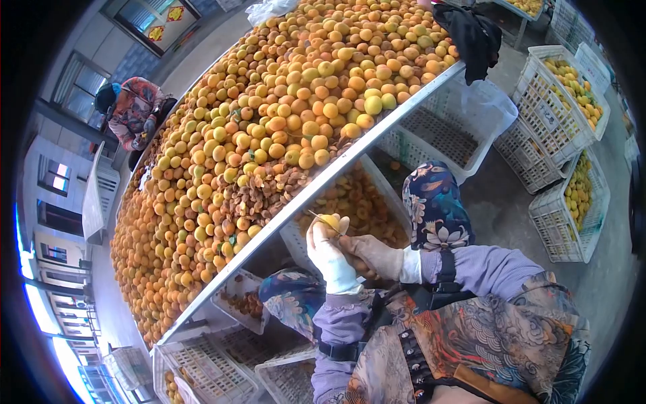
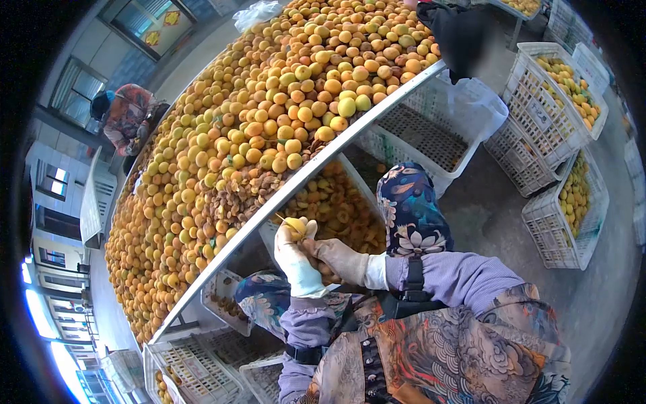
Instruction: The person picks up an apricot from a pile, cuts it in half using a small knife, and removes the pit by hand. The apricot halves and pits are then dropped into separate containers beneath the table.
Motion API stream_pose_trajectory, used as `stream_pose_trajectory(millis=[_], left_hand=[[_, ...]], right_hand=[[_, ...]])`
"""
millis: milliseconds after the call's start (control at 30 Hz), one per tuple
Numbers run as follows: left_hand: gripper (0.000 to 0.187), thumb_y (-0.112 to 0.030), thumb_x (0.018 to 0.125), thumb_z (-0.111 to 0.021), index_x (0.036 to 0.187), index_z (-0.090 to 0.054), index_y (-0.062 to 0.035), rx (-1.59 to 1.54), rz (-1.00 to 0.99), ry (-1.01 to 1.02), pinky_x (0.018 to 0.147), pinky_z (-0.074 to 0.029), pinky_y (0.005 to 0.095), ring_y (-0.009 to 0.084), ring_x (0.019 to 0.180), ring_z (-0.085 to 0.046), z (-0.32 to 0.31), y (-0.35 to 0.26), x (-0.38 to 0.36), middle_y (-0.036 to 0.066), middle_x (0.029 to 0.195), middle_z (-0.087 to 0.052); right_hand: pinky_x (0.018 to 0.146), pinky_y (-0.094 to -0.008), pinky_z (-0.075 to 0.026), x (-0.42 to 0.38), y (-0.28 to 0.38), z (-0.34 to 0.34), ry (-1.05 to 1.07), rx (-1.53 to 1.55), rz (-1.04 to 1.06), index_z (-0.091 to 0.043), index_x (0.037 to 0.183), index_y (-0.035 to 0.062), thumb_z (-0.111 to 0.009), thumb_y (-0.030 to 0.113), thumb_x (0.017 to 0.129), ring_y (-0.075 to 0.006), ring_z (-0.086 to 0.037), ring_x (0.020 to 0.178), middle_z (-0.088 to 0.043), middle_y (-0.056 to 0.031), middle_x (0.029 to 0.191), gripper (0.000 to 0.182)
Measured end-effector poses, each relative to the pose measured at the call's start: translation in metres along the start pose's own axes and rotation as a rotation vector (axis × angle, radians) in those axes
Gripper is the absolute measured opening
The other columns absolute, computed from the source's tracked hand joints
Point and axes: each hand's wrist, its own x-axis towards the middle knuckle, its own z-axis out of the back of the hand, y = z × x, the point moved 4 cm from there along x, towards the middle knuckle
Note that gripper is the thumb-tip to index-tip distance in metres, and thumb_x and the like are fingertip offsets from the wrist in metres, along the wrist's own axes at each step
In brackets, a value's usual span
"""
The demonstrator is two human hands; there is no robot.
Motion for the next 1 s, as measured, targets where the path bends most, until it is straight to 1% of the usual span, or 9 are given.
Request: stream_pose_trajectory(millis=[167, 233, 533, 600, 633, 800, 867, 933, 1000], left_hand=[[0.039, -0.033, 0.096, -0.040, 0.115, -0.048, 0.0002, -0.228, 0.066, -0.014, 0.093, -0.047, 0.0427, 0.0288, 0.099, -0.058, 0.020, 0.014, 0.007, 0.016, 0.111, -0.054], [0.039, -0.033, 0.096, -0.041, 0.116, -0.048, -0.0010, -0.307, 0.091, 0.002, 0.095, -0.044, 0.0448, 0.0301, 0.102, -0.057, 0.020, 0.014, 0.002, 0.014, 0.113, -0.054], [0.043, -0.036, 0.095, -0.046, 0.124, -0.047, -0.0042, -0.469, 0.233, 0.000, 0.095, -0.043, 0.0445, 0.0295, 0.101, -0.056, 0.050, 0.007, 0.005, 0.019, 0.116, -0.054], [0.043, -0.036, 0.094, -0.047, 0.122, -0.049, -0.0037, -0.650, 0.319, 0.172, 0.094, -0.044, 0.0453, 0.0299, 0.095, -0.058, 0.042, 0.003, 0.000, 0.019, 0.115, -0.056], [0.042, -0.033, 0.094, -0.047, 0.122, -0.050, -0.0017, -0.683, 0.361, 0.160, 0.092, -0.046, 0.0448, 0.0294, 0.093, -0.060, 0.038, 0.002, -0.003, 0.017, 0.110, -0.059], [0.044, -0.035, 0.094, -0.046, 0.121, -0.050, 0.0005, -0.673, 0.418, 0.222, 0.086, -0.048, 0.0423, 0.0274, 0.081, -0.059, 0.024, 0.003, -0.013, 0.019, 0.104, -0.060], [0.047, -0.038, 0.095, -0.043, 0.117, -0.051, 0.0020, -0.659, 0.437, 0.309, 0.080, -0.049, 0.0405, 0.0260, 0.079, -0.058, 0.022, 0.011, -0.015, 0.017, 0.098, -0.060], [0.047, -0.041, 0.095, -0.041, 0.112, -0.053, 0.0015, -0.573, 0.454, 0.236, 0.074, -0.049, 0.0376, 0.0239, 0.076, -0.057, 0.015, 0.010, -0.022, 0.014, 0.092, -0.059], [0.049, -0.045, 0.096, -0.037, 0.109, -0.053, -0.0005, -0.494, 0.461, 0.347, 0.067, -0.049, 0.0340, 0.0220, 0.072, -0.055, 0.004, 0.007, -0.028, 0.012, 0.086, -0.057]], right_hand=[[0.033, -0.0246, -0.020, 0.010, -0.002, 0.002, 0.012, 0.053, -0.070, -0.050, 0.076, 0.0125, -0.044, 0.053, 0.092, -0.0087, -0.028, 0.034, -0.033, 0.0039, 0.046, 0.044], [0.032, -0.0250, -0.019, 0.009, -0.003, 0.004, 0.106, -0.081, -0.112, -0.050, 0.078, 0.0119, -0.043, 0.054, 0.092, -0.0088, -0.027, 0.033, -0.032, 0.0041, 0.046, 0.045], [0.030, -0.0254, -0.021, 0.007, 0.026, 0.017, -0.039, -0.068, -0.046, -0.052, 0.077, 0.0082, -0.042, 0.050, 0.093, -0.0103, -0.031, 0.031, -0.036, 0.0013, 0.045, 0.046], [0.032, -0.0244, -0.019, 0.001, 0.042, 0.011, 0.026, -0.079, 0.134, -0.049, 0.082, 0.0079, -0.039, 0.050, 0.094, -0.0084, -0.027, 0.033, -0.031, 0.0030, 0.046, 0.045], [0.032, -0.0240, -0.020, 0.001, 0.047, 0.011, 0.058, -0.044, 0.181, -0.049, 0.082, 0.0081, -0.043, 0.046, 0.094, -0.0085, -0.028, 0.033, -0.032, 0.0028, 0.047, 0.041], [0.033, -0.0231, -0.022, -0.007, 0.069, 0.006, 0.060, -0.022, 0.292, -0.050, 0.082, 0.0077, -0.049, 0.037, 0.094, -0.0083, -0.030, 0.035, -0.033, 0.0032, 0.049, 0.031], [0.034, -0.0226, -0.023, -0.009, 0.079, 0.001, 0.128, 0.068, 0.417, -0.050, 0.082, 0.0073, -0.048, 0.035, 0.094, -0.0083, -0.030, 0.037, -0.032, 0.0038, 0.050, 0.030], [0.029, -0.0233, -0.024, -0.008, 0.088, -0.005, 0.107, 0.098, 0.499, -0.051, 0.081, 0.0063, -0.052, 0.033, 0.092, -0.0088, -0.032, 0.031, -0.040, 0.0003, 0.046, 0.029], [0.029, -0.0230, -0.024, -0.013, 0.097, -0.013, 0.100, 0.099, 0.588, -0.051, 0.080, 0.0065, -0.053, 0.032, 0.092, -0.0085, -0.032, 0.031, -0.039, 0.0006, 0.047, 0.028]])
